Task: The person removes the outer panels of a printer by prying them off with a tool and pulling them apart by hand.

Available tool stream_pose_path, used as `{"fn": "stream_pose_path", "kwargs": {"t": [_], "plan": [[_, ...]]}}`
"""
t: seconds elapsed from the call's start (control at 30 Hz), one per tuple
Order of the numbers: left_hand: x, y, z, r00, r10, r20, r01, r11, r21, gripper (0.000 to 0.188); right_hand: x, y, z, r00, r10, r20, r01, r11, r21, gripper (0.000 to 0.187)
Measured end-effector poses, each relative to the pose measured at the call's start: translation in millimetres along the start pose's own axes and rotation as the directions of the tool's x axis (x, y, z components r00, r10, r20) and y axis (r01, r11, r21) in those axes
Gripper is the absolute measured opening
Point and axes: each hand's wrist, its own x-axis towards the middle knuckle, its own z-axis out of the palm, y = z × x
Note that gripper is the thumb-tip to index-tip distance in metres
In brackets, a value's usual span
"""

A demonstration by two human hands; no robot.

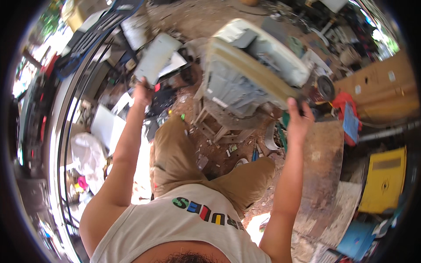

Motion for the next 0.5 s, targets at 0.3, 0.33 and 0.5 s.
{"fn": "stream_pose_path", "kwargs": {"t": [0.3,0.33,0.5], "plan": [[2,-83,-31,0.998,0.041,-0.043,-0.039,0.998,0.049,0.049,3,7,-5,0.999,0.040,-0.035,-0.038,0.998,0.051,0.030],[20,-66,-18,0.992,0.103,-0.068,-0.102,0.995,0.017,0.050,2,5,-3,0.999,0.045,-0.027,-0.043,0.998,0.051,0.030],[47,21,65,0.934,0.082,-0.348,-0.080,0.997,0.022,0.055,-3,3,-4,0.998,0.057,-0.025,-0.055,0.997,0.051,0.031]]}}
